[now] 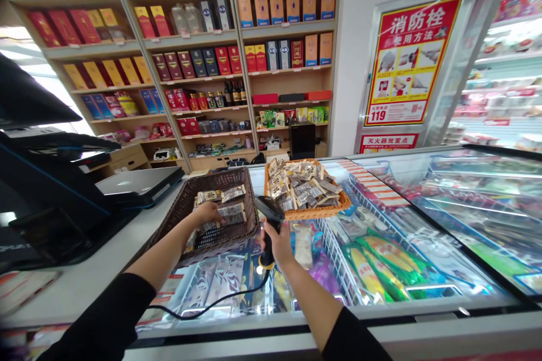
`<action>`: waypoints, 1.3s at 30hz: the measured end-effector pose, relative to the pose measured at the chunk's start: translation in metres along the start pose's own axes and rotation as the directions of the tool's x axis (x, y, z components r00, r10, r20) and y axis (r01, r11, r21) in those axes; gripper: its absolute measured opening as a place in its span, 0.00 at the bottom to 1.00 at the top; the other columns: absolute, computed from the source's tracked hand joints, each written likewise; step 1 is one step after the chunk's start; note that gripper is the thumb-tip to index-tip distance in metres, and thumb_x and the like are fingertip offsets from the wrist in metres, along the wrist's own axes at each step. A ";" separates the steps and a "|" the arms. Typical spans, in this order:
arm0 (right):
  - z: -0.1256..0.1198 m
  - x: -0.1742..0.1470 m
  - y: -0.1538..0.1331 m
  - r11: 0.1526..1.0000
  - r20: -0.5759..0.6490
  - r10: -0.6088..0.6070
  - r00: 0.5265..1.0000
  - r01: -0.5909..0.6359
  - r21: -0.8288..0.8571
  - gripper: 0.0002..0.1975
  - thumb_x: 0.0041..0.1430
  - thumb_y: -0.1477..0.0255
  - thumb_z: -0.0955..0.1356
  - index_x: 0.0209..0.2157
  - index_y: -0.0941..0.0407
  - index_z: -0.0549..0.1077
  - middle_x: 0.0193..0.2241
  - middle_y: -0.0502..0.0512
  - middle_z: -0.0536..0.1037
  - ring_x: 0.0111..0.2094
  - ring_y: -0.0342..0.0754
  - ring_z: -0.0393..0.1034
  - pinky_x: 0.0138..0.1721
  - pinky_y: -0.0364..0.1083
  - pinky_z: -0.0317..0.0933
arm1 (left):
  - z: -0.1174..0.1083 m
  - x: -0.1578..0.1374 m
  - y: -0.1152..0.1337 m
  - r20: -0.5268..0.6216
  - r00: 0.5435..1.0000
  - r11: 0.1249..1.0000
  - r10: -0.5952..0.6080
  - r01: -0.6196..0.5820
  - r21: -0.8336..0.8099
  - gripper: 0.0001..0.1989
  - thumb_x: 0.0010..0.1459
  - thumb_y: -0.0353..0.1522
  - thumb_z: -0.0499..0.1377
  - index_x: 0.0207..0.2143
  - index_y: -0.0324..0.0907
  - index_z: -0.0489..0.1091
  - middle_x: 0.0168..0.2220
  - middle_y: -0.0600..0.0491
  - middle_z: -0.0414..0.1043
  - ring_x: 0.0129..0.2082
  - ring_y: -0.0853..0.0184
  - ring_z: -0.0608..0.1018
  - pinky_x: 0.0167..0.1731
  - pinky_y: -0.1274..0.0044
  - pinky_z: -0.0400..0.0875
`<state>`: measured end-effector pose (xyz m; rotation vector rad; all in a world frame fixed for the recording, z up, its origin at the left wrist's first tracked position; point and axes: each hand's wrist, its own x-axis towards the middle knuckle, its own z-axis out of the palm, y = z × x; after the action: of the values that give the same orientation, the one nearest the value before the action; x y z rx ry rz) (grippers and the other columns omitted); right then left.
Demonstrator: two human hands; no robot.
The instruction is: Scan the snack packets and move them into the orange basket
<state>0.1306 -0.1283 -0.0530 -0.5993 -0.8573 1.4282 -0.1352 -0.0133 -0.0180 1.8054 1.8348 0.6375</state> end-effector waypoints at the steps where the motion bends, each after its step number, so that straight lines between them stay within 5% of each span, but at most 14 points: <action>1: 0.000 0.000 0.000 1.000 0.006 0.001 1.000 -0.001 0.000 0.21 0.43 0.57 0.73 0.31 0.58 0.68 0.15 0.44 0.68 0.11 0.39 0.59 0.12 0.39 0.54 | 0.001 0.000 0.003 0.001 1.000 0.992 -0.031 0.031 -0.125 0.19 0.20 0.33 0.72 0.14 0.42 0.64 0.14 0.59 0.67 0.23 0.64 0.76 0.25 0.78 0.68; 6: -0.001 0.000 0.000 1.000 0.009 -0.005 1.000 0.006 -0.002 0.21 0.44 0.57 0.73 0.32 0.58 0.69 0.14 0.43 0.68 0.11 0.39 0.59 0.12 0.39 0.54 | 0.002 -0.004 0.020 -0.107 0.991 0.725 -0.079 -0.017 -0.688 0.21 0.30 0.34 0.72 0.24 0.41 0.65 0.23 0.54 0.74 0.29 0.65 0.79 0.32 0.76 0.73; 10: 0.000 0.000 -0.001 1.000 0.004 0.004 1.000 -0.004 -0.003 0.20 0.44 0.57 0.73 0.32 0.58 0.68 0.15 0.44 0.68 0.11 0.39 0.59 0.12 0.39 0.53 | 0.008 -0.007 0.032 -0.251 0.964 0.617 -0.089 -0.144 -0.773 0.25 0.30 0.32 0.73 0.32 0.40 0.66 0.29 0.52 0.76 0.32 0.65 0.79 0.35 0.75 0.74; 16: 0.001 0.000 -0.001 1.000 -0.005 -0.001 1.000 0.001 -0.011 0.21 0.43 0.57 0.73 0.32 0.58 0.69 0.14 0.44 0.68 0.11 0.39 0.59 0.12 0.39 0.54 | 0.033 -0.018 0.046 -0.054 0.997 0.531 0.060 -0.077 -0.844 0.38 0.30 0.26 0.72 0.47 0.41 0.67 0.44 0.47 0.75 0.41 0.63 0.79 0.43 0.71 0.73; 21: 0.001 -0.001 -0.002 0.999 0.001 -0.013 1.000 0.013 -0.047 0.20 0.44 0.57 0.72 0.32 0.58 0.68 0.14 0.43 0.67 0.11 0.39 0.58 0.12 0.39 0.53 | 0.035 -0.021 0.049 0.172 0.982 0.576 0.074 0.099 -0.812 0.26 0.30 0.35 0.73 0.35 0.38 0.72 0.35 0.47 0.78 0.36 0.62 0.80 0.39 0.72 0.74; 25: 0.001 -0.005 -0.009 0.963 0.052 -0.074 0.996 0.085 -0.254 0.17 0.49 0.58 0.70 0.28 0.57 0.68 0.12 0.42 0.64 0.10 0.38 0.56 0.12 0.39 0.51 | 0.021 -0.014 0.057 -0.053 0.998 0.648 0.033 -0.062 -0.760 0.24 0.28 0.39 0.73 0.30 0.38 0.73 0.29 0.52 0.78 0.29 0.66 0.78 0.31 0.77 0.72; 29: 0.001 -0.009 -0.017 0.881 0.102 -0.069 0.992 0.109 -0.460 0.15 0.51 0.60 0.69 0.23 0.56 0.66 0.10 0.43 0.62 0.10 0.39 0.55 0.12 0.39 0.49 | 0.020 -0.009 0.070 -0.292 0.956 0.734 0.024 -0.215 -0.644 0.22 0.31 0.44 0.71 0.26 0.37 0.74 0.24 0.54 0.75 0.26 0.67 0.76 0.26 0.78 0.68; 39: -0.002 -0.008 -0.012 0.795 0.093 -0.040 0.995 0.089 -0.600 0.11 0.53 0.63 0.67 0.24 0.55 0.65 0.11 0.43 0.62 0.10 0.41 0.58 0.12 0.41 0.50 | 0.034 -0.012 0.073 -0.310 0.948 0.607 0.070 -0.287 -0.741 0.24 0.32 0.45 0.71 0.29 0.37 0.77 0.26 0.52 0.77 0.27 0.67 0.75 0.32 0.76 0.69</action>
<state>0.1396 -0.1372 -0.0455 -0.9891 -1.4042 1.1021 -0.0567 -0.0244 0.0020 1.3189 1.1654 1.5347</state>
